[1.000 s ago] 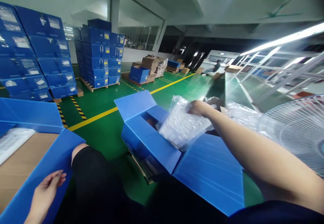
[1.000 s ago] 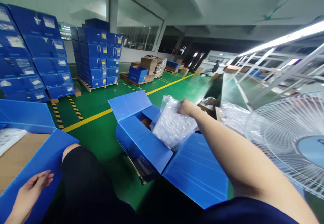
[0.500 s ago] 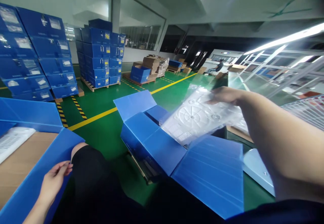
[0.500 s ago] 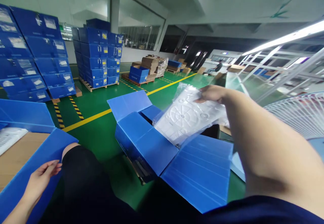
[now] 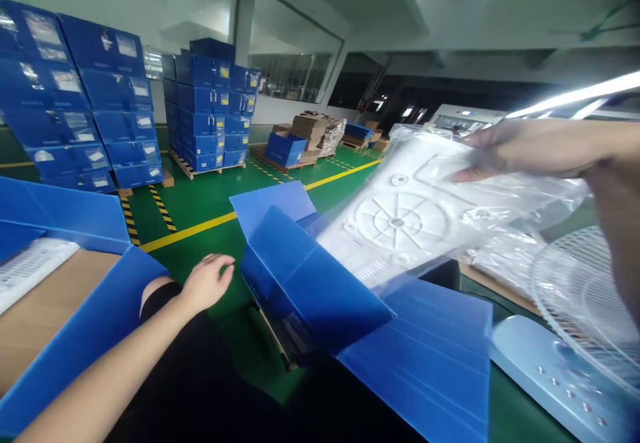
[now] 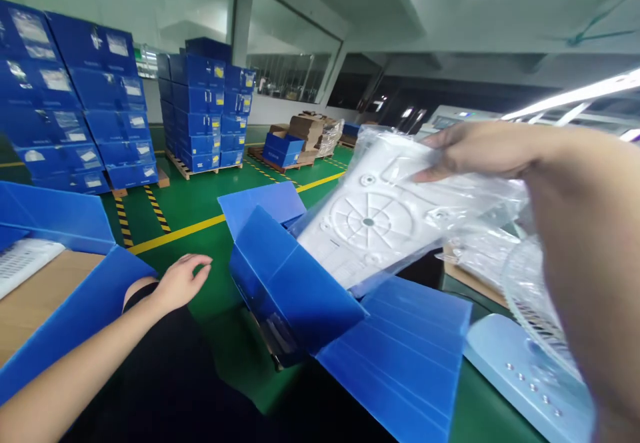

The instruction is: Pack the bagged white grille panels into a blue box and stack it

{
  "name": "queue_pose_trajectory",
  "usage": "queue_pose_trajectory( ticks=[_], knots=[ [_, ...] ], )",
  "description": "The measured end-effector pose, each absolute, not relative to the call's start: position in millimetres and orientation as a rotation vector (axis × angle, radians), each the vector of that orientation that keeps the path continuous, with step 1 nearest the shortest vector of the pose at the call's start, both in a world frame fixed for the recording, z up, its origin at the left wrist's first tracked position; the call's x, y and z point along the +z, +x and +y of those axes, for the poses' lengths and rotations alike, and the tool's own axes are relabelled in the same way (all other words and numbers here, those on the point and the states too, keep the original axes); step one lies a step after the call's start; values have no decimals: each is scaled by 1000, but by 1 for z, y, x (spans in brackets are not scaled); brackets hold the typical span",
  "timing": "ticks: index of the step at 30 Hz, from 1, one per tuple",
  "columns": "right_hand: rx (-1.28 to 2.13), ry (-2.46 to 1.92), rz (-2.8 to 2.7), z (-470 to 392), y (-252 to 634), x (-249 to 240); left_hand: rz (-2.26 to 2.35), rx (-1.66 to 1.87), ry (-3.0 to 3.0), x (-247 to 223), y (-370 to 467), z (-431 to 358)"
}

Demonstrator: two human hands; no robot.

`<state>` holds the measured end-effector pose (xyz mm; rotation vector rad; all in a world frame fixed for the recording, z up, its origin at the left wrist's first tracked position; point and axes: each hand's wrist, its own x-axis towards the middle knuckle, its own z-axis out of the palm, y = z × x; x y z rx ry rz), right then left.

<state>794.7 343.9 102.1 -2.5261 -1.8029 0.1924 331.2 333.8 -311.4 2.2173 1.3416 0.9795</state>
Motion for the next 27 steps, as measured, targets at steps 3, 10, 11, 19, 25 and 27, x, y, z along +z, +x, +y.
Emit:
queue_pose_trajectory(
  ticks=[3, 10, 11, 19, 25, 27],
  knots=[
    [268, -2501, -1882, 338, 781, 109, 1136, 941, 2573, -277, 391, 349],
    [199, -2345, -2211, 337, 735, 101, 867, 296, 2940, -285, 446, 361],
    [200, -2334, -2252, 336, 728, 98, 882, 219, 2918, -294, 444, 359],
    [185, -2347, -2368, 318, 689, 69, 998, 532, 3064, -291, 445, 362],
    [-75, -2550, -2398, 306, 645, 61, 1007, 491, 3138, -284, 438, 350],
    [-215, -2475, -2562, 307, 636, 49, 1019, 562, 3146, -295, 417, 338]
  ],
)
